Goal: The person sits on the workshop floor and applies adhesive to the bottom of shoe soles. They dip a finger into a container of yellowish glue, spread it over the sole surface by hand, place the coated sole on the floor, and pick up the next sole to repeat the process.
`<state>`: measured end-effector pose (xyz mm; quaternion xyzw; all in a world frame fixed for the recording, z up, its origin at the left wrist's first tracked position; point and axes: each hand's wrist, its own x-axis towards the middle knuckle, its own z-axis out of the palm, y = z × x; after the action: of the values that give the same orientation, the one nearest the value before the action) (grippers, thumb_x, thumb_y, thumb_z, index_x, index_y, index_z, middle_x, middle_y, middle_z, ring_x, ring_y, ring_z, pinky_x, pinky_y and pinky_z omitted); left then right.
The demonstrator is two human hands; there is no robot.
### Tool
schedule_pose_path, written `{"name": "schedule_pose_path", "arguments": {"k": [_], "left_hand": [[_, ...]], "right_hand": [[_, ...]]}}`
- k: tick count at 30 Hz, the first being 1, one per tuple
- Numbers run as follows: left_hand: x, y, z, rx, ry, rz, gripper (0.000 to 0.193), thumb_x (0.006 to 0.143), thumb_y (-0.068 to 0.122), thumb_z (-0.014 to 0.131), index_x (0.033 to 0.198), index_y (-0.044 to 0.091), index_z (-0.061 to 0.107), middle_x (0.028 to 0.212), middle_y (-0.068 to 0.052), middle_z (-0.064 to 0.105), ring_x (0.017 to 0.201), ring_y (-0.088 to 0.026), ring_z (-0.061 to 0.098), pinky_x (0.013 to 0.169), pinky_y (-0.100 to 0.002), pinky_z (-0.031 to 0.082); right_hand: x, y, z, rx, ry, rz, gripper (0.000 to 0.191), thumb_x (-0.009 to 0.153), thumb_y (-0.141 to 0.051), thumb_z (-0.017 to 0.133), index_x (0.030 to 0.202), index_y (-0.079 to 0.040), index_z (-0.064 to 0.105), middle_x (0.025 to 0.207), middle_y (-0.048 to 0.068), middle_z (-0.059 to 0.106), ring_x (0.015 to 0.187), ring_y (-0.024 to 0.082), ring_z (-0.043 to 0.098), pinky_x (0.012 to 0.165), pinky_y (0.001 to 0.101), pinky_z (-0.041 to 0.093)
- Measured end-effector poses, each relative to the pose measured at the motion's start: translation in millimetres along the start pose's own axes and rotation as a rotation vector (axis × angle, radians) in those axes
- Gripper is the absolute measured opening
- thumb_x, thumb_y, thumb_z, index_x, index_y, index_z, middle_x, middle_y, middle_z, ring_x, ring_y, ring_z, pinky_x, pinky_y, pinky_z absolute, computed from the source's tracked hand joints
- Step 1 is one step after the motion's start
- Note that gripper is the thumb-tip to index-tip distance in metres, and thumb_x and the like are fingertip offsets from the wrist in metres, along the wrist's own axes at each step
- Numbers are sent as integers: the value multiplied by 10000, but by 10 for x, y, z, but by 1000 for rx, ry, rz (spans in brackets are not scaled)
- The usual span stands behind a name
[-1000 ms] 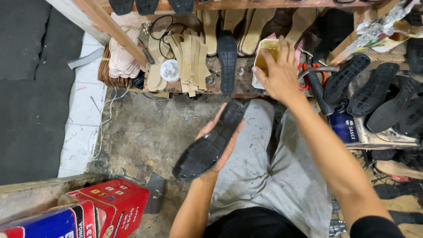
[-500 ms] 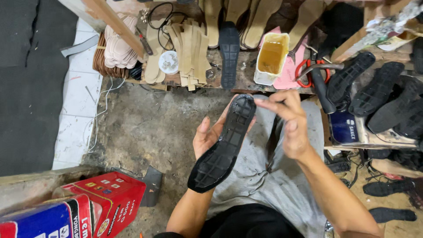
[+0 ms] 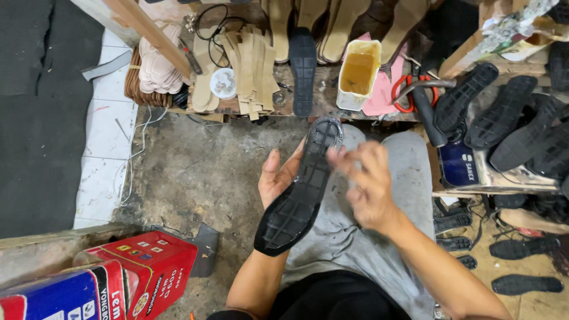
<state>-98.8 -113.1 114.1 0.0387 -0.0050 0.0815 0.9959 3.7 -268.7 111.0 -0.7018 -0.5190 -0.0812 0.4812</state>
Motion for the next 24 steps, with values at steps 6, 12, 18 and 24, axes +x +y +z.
{"name": "schedule_pose_path", "arguments": {"k": [6, 12, 18, 24], "left_hand": [[173, 120, -529, -131, 82, 57, 665, 1035, 383, 508, 1589, 57, 339, 1599, -259, 392, 1480, -387, 394, 1261, -458, 283], [136, 78, -814, -391, 191, 107, 682, 972, 293, 482, 1583, 24, 344, 1603, -235, 385, 1493, -366, 360, 1272, -496, 222], [59, 150, -487, -298, -17, 116, 822, 922, 248, 536, 1655, 28, 233, 1652, -225, 318, 1535, -369, 294, 1305, -420, 184], [165, 129, -240, -383, -60, 86, 980, 808, 146, 568, 1680, -12, 149, 1689, -222, 254, 1564, -336, 285, 1316, -424, 188]], "right_hand": [[91, 216, 81, -78, -102, -299, 507, 1045, -479, 446, 1217, -114, 753, 1046, 90, 608, 1021, 308, 525, 995, 504, 426], [746, 1489, 169, -535, -14, 165, 444, 1025, -446, 596, 1223, -77, 745, 1310, 238, 542, 1212, 405, 484, 1026, 532, 384], [794, 1547, 24, -748, -136, 47, 388, 1013, -443, 636, 977, -95, 805, 1363, 249, 572, 1276, 447, 472, 1071, 572, 303], [495, 690, -54, 175, -12, 260, 611, 1124, -502, 359, 1147, -11, 723, 1102, 150, 609, 1112, 290, 545, 1042, 396, 404]]}}
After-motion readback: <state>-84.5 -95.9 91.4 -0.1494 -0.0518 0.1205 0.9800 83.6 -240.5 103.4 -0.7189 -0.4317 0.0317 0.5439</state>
